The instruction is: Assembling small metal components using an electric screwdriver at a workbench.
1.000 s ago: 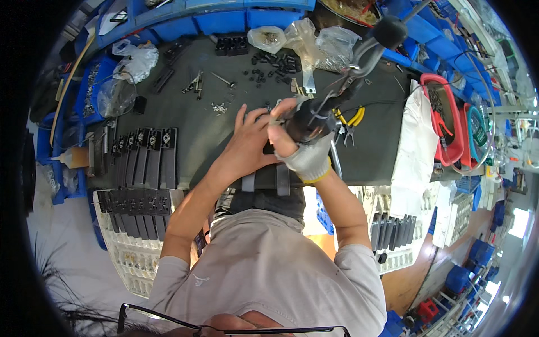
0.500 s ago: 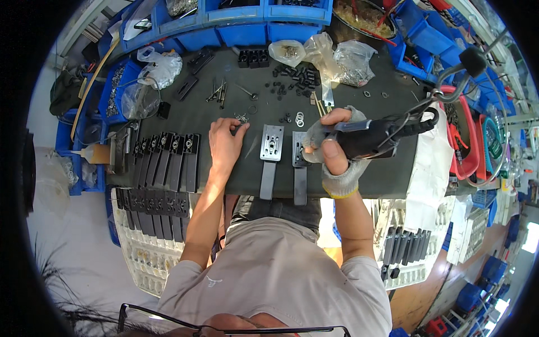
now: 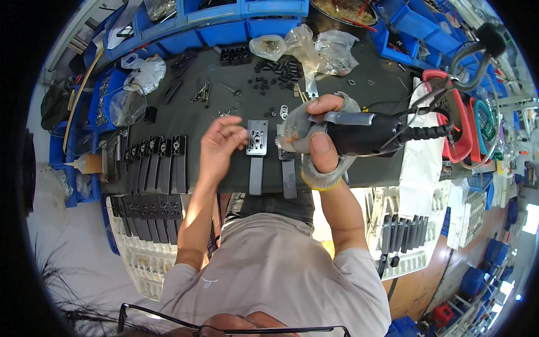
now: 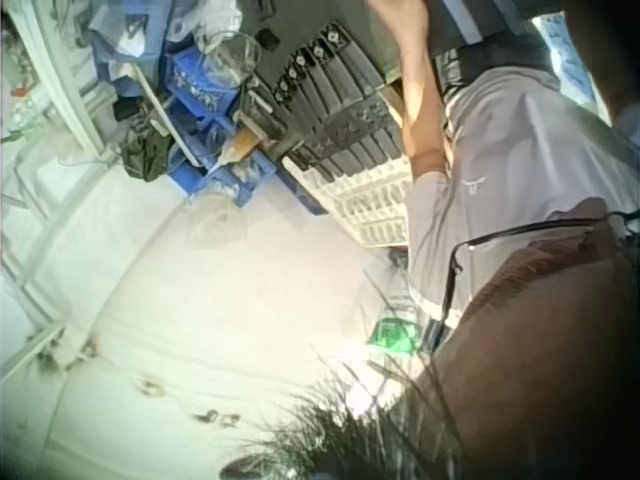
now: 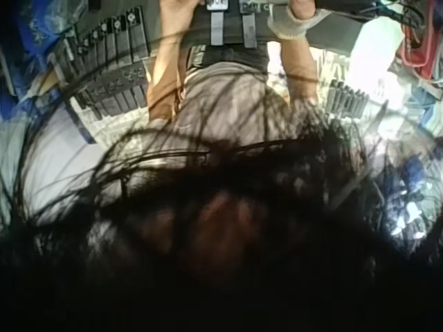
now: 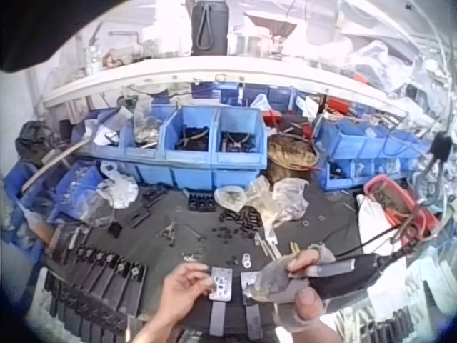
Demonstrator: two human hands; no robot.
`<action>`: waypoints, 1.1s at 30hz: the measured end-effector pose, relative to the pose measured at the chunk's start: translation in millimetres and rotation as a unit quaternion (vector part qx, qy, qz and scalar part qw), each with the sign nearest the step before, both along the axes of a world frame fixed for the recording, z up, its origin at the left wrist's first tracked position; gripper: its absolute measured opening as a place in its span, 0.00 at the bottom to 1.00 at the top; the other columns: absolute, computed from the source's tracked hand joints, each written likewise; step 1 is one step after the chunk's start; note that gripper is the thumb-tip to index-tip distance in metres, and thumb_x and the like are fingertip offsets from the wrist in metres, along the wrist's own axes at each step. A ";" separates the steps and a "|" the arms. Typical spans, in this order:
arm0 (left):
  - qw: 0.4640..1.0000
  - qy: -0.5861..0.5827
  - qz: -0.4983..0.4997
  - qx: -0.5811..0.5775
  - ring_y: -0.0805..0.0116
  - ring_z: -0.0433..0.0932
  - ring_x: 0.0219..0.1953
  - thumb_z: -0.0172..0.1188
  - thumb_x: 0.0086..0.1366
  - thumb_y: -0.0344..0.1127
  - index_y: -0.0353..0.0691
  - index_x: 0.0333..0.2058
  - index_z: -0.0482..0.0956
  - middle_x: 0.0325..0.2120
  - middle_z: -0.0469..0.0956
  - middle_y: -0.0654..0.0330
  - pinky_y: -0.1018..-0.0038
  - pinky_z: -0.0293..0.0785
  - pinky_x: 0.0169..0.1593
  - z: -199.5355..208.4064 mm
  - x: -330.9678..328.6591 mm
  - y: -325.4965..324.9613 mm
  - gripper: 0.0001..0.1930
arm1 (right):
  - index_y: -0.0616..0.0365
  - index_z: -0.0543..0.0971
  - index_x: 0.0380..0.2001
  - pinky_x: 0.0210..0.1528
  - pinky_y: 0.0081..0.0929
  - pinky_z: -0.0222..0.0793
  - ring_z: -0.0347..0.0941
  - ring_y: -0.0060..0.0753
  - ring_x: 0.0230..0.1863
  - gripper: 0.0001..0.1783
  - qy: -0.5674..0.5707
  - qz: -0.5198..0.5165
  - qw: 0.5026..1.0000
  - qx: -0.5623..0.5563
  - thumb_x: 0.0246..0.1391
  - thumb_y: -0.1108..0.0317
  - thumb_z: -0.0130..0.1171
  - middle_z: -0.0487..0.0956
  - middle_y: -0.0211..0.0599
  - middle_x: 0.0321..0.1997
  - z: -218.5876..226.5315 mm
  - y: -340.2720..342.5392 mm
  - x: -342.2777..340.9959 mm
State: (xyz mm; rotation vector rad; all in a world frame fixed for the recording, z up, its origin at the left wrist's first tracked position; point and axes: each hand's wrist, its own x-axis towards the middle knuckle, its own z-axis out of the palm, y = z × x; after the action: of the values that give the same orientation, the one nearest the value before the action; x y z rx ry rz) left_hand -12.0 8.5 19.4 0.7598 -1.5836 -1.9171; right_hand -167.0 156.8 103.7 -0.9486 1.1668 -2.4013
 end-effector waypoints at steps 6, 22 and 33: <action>0.956 0.093 -0.096 0.261 0.76 0.79 0.31 0.59 0.74 0.29 0.33 0.54 0.75 0.33 0.83 0.59 0.80 0.73 0.34 -4.4 -13.2 33.2 0.13 | 0.60 0.70 0.48 0.36 0.32 0.77 0.76 0.36 0.32 0.37 0.003 0.061 0.998 0.003 0.51 0.42 0.73 0.76 0.41 0.31 13.3 2.3 9.0; 0.953 0.047 -0.097 0.285 0.73 0.82 0.29 0.61 0.73 0.35 0.32 0.51 0.79 0.30 0.84 0.57 0.80 0.76 0.33 7.0 -21.0 48.5 0.14 | 0.61 0.70 0.46 0.35 0.33 0.76 0.77 0.36 0.31 0.31 0.015 0.083 0.996 -0.011 0.54 0.48 0.71 0.76 0.42 0.30 9.1 3.6 5.0; 0.850 -0.137 -0.183 -0.475 0.48 0.57 0.71 0.76 0.53 0.49 0.36 0.64 0.70 0.64 0.68 0.51 0.51 0.48 0.73 9.9 -30.4 28.0 0.42 | 0.65 0.75 0.45 0.35 0.20 0.72 0.76 0.19 0.32 0.15 0.052 -0.039 0.997 0.046 0.54 0.80 0.66 0.78 0.32 0.33 -3.0 -14.3 -7.9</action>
State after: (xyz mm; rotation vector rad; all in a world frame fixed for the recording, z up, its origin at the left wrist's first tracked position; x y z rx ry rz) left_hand -42.5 36.6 29.2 0.2939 -2.6553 -0.9621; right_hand -174.9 142.6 100.8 -1.0265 1.3642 -2.3596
